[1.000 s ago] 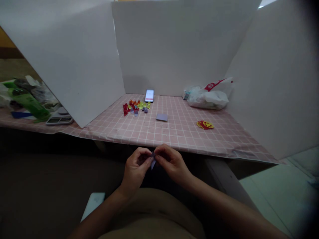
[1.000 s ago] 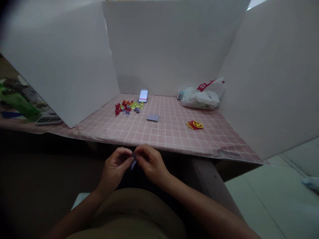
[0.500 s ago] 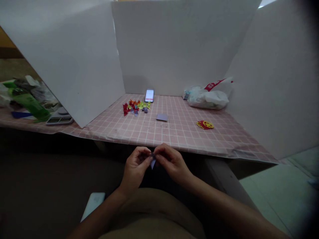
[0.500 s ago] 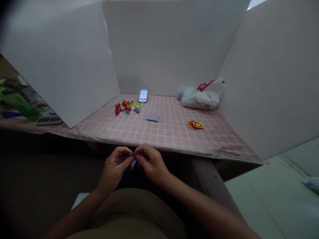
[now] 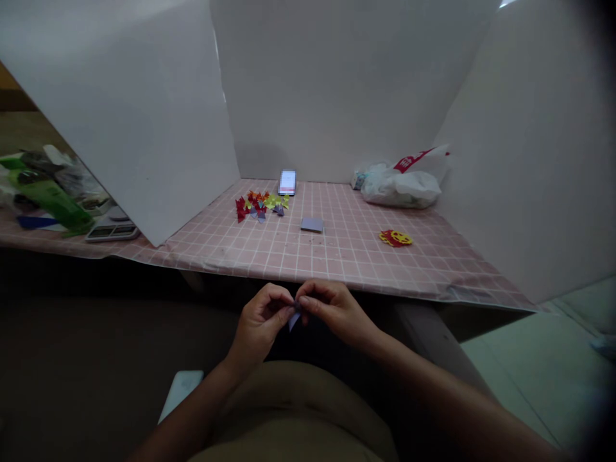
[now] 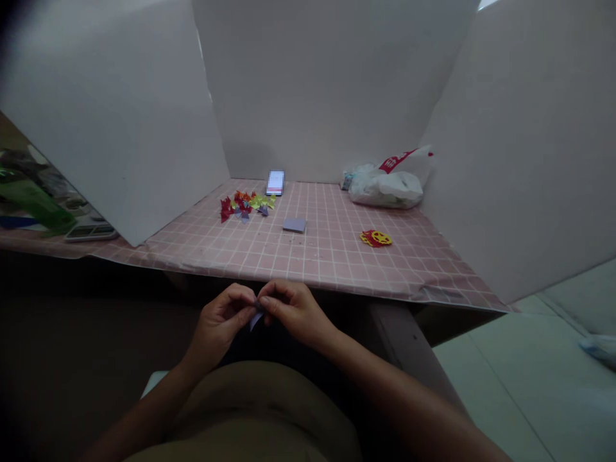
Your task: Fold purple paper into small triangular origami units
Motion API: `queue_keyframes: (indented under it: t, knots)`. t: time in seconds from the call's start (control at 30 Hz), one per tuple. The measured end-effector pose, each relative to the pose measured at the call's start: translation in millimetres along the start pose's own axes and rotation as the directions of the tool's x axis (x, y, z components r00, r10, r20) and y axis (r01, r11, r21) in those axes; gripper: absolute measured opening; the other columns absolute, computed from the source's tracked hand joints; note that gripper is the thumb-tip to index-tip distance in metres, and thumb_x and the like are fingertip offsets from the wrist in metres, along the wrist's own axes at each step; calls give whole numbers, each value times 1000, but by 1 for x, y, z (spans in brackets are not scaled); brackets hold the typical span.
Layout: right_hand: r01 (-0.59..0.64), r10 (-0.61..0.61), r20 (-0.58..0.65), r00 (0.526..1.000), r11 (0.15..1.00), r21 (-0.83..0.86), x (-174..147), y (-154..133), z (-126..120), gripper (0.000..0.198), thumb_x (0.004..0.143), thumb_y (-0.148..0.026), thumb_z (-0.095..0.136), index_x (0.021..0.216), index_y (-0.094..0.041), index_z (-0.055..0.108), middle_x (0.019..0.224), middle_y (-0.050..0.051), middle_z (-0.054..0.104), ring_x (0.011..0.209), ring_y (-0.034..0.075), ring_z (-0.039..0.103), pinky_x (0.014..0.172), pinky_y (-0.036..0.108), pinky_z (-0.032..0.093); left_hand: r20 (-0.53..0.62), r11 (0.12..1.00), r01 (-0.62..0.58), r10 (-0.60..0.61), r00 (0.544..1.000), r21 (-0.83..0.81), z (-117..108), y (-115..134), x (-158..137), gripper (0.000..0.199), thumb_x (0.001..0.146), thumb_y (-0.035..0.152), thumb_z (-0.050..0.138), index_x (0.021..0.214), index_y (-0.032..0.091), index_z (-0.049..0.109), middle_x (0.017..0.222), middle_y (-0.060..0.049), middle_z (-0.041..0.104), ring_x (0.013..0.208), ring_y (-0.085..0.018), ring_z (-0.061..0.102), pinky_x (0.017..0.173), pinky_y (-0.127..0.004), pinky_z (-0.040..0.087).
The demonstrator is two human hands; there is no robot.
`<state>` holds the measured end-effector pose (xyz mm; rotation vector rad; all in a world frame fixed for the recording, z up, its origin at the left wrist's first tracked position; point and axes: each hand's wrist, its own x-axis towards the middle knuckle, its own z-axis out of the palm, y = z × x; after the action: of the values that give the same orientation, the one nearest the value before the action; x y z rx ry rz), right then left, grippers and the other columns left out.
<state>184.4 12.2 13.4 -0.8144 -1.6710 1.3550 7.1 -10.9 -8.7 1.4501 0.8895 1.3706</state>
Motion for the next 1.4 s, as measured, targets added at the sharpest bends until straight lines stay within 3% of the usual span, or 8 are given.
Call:
queue_keyframes:
  t: [0.23, 0.53, 0.8, 1.13, 1.4]
  knots:
    - [21, -17, 46, 999, 995, -96, -1, -3, -4, 15, 89, -29, 62, 83, -16, 67, 68, -1, 62, 62, 12, 57, 61, 25, 45, 16, 999, 46, -45, 999, -17, -2, -3, -1, 8, 83, 23, 71, 88, 19, 66, 80, 0, 62, 72, -13, 58, 65, -24, 48]
    - [139, -119, 79, 990, 927, -349, -3, -12, -6, 11, 84, -11, 58, 78, -16, 66, 68, -1, 62, 62, 11, 53, 59, 23, 41, 110, 988, -93, 80, 991, 122, -6, -5, -2, 5, 86, 14, 66, 85, 20, 65, 86, -2, 59, 81, -15, 57, 71, -26, 47]
    - [-78, 94, 113, 989, 988, -136, -1, -9, -7, 9, 84, -16, 58, 78, -16, 65, 67, -1, 63, 60, 11, 58, 57, 23, 44, 127, 980, -139, 121, 985, 144, -8, -2, -1, 5, 86, 16, 66, 84, 20, 67, 87, -3, 60, 80, -16, 59, 71, -27, 47]
    - [-87, 79, 203, 976, 996, 27, 0, -10, -10, 10, 87, -25, 64, 86, -16, 68, 74, 0, 67, 64, 11, 63, 66, 25, 50, 102, 977, 114, -97, 990, -179, -9, -7, -2, 8, 80, 20, 75, 82, 20, 67, 82, -1, 62, 75, -13, 58, 68, -23, 48]
    - [-84, 81, 184, 980, 996, 9, -2, -13, -7, 9, 86, -25, 66, 87, -16, 69, 79, 1, 66, 66, 11, 63, 62, 24, 50, 92, 987, 41, -27, 995, -158, -8, -7, -1, 9, 80, 22, 75, 83, 21, 67, 84, -2, 60, 77, -15, 57, 67, -25, 48]
